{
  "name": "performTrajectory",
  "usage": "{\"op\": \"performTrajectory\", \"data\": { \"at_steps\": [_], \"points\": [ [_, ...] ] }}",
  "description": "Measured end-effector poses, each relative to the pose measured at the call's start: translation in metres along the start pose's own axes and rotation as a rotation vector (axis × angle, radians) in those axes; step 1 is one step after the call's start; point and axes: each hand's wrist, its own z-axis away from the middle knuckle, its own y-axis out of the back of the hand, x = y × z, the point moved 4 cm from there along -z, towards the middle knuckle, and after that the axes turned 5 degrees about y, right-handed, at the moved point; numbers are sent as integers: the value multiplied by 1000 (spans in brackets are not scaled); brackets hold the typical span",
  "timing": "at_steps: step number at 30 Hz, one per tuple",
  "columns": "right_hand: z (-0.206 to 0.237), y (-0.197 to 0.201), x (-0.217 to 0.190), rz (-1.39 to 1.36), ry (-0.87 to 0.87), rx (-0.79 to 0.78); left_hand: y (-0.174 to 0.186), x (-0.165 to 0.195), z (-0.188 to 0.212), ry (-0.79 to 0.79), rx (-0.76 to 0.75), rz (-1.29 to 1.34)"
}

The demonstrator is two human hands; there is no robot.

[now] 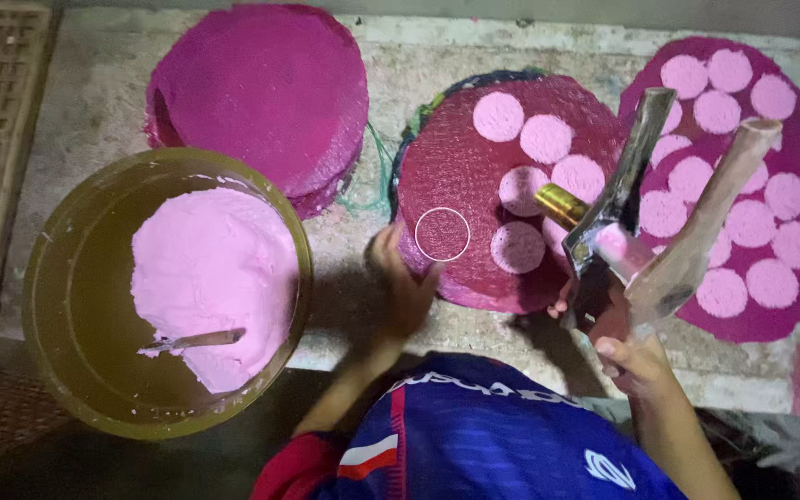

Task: The person scoops pink batter from a large basin into a wooden hand press, then squeezes the press to extrude batter discs into round molds arranged on trays, repeating the cycle and moving filled trays aside.

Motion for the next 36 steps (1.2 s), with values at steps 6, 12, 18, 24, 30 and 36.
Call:
{"op": "performTrajectory", "data": {
  "at_steps": [6,12,18,24,30,36],
  "points": [
    [15,6,3,-21,-2,75,-16,13,-40,-118,-497,-338],
    [27,16,-1,9,41,122,-39,16,-45,-173,-487,-292],
    [27,16,5,23,-2,115,-48,20,-53,-134,-526,-294],
    [0,24,18,65,-308,-217,-39,39,-85,47,-629,443],
    [-11,34,60,-66,-890,-496,-23,80,-120,141,-1071,2018],
    [-55,87,23,567,-1021,-524,-36,77,-129,67,-883,2080]
  ]
}}
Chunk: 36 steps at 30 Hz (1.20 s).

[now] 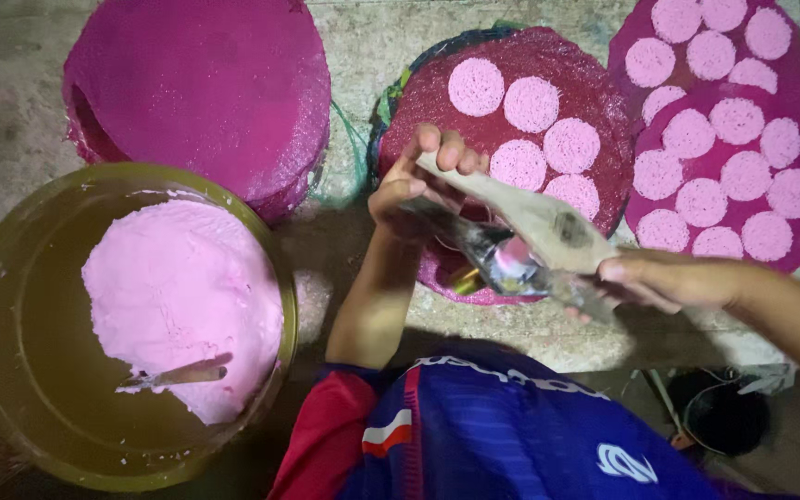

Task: The person scoops pink batter from a large basin into a wooden hand press, then squeezes the press to extrude batter discs into round molds arranged on trays, repeating the cycle and moving filled trays aside.

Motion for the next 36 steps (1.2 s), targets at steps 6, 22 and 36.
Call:
{"op": "performTrajectory", "data": {
  "at_steps": [6,22,36],
  "points": [
    [2,22,-60,172,-141,93,61,9,-13,-83,135,-10],
    [-43,-16,-118,426,-132,212,107,43,12,-241,-65,314],
    [-45,-8,-129,497,78,470,95,48,-30,-168,-123,214]
  ]
}}
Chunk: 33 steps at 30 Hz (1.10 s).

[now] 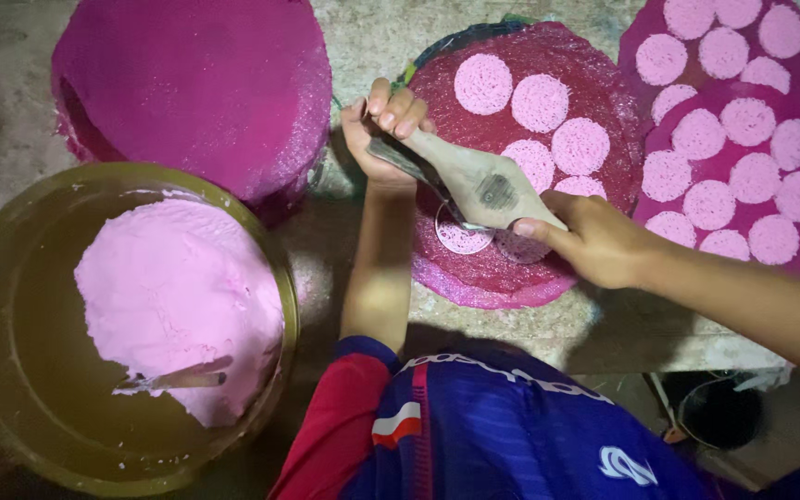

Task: The person scoops pink batter from a large basin into a wooden hand press, then squeezes the press to extrude batter discs into round molds arranged on trays, repeating the cycle and moving filled trays aside.

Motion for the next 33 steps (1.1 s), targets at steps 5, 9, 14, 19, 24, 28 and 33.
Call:
{"op": "performTrajectory", "data": {
  "at_steps": [5,9,14,19,24,28,33],
  "points": [
    [-7,-20,-4,-50,58,-58,4,21,18,-2,46,-56],
    [3,-21,-2,-61,-50,-150,18,10,34,-23,63,-21],
    [8,1,3,-86,-90,-99,26,-14,29,-57,155,11],
    [3,-3,2,-64,-67,-38,14,-2,13,-57,92,-108],
    [3,0,9,-21,-101,-53,10,-6,16,-36,164,-145],
    [-8,-1,9,79,56,71,4,3,9,-50,113,-179],
    [-2,-18,12,-233,393,91,5,39,41,-45,553,-584]
  ]
}}
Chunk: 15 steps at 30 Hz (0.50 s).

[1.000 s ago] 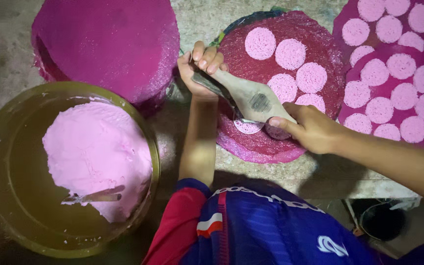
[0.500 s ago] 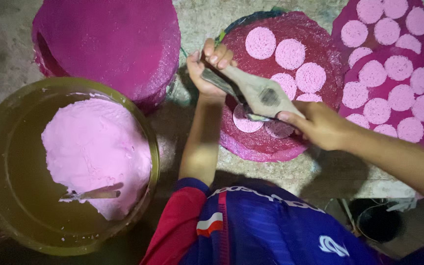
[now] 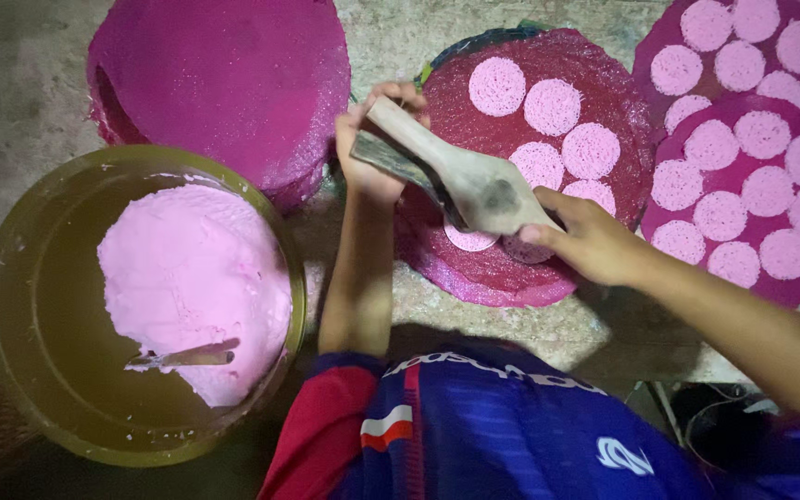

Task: The person scoops pink batter from a large basin into a wooden hand press, then squeezes the press to extrude batter discs into round molds arranged on trays, repeating the cycle and moving filled trays aside.

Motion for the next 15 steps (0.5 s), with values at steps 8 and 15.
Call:
{"op": "performTrajectory", "data": {
  "at_steps": [8,15],
  "points": [
    [63,15,20,-193,191,178,-32,-44,107,-66,-4,-1797],
    [112,2,70,-414,139,352,-76,-43,125,-217,-188,-2104]
  ]
}}
